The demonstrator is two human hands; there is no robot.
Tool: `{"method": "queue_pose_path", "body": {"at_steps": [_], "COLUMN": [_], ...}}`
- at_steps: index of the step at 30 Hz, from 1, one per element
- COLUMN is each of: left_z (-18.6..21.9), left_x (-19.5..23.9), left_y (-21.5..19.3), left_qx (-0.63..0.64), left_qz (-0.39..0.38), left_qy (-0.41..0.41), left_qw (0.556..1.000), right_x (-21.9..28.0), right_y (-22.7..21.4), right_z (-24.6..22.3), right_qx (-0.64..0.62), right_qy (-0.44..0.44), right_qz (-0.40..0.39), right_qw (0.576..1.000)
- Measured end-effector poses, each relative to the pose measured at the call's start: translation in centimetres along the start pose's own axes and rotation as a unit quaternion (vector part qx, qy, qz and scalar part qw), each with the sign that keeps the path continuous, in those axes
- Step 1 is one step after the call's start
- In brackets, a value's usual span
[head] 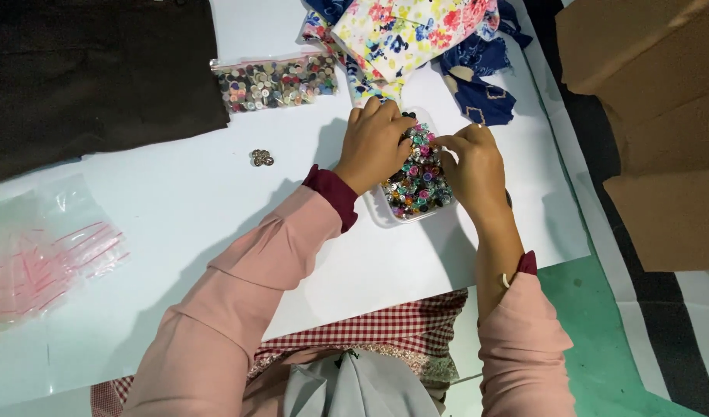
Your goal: Sorting small garment accessories like buttons and beads into plastic bags and applying small stickers to a surface.
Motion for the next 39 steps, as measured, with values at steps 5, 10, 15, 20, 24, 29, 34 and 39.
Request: {"method": "queue_pose_path", "body": {"at_steps": [5, 10, 15, 20, 24, 29, 34, 39], "left_z": [-1.1, -1.5, -1.0, -1.2, -0.8, 1.6, 1.3, -2.0], "left_x": [-0.4, 0.0, -0.1, -0.5, -0.8, 0.3, 1.7, 3.5], "left_y": [1.3, 1.8, 0.9, 1.4, 1.2, -0.8, -1.1, -0.6], "left_qx": [0.004, 0.031, 0.019, -0.012, -0.007, 0.243, 0.327, 0.276], "left_qz": [-0.014, -0.015, -0.001, 0.004, 0.004, -0.025, 0.015, 0.100], "left_qy": [-0.021, -0.029, -0.016, -0.021, -0.022, 0.048, 0.082, 0.034], "left_qw": [1.000, 0.999, 1.000, 1.000, 1.000, 0.968, 0.941, 0.955], "right_x": [0.0, 0.1, 0.2, 0.5, 1.0, 1.7, 0.6, -2.1], "right_y": [0.1, -0.4, -0.9, -0.8, 0.2, 2.4, 2.3, 0.6], "right_z": [0.1, -0.6, -1.0, -0.3, 1.7, 3.5, 1.3, 1.6], "right_qx": [-0.021, -0.044, -0.176, -0.254, -0.367, -0.549, -0.580, -0.344], "right_qy": [-0.007, -0.016, -0.016, 0.027, 0.115, 0.192, 0.189, 0.145], "right_qz": [-0.010, -0.011, -0.044, -0.061, -0.079, -0.090, -0.109, -0.068], "right_qw": [1.000, 0.999, 0.983, 0.965, 0.920, 0.809, 0.785, 0.925]}}
Point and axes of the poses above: each hand's wrist, its own x-axis away from the middle knuckle, its own y-axis out of the palm, z = x × y, the point moved 10 cm from there along -x, towards the middle knuckle, and after that the axes turned 11 degrees about -z, right-handed, at the moved point
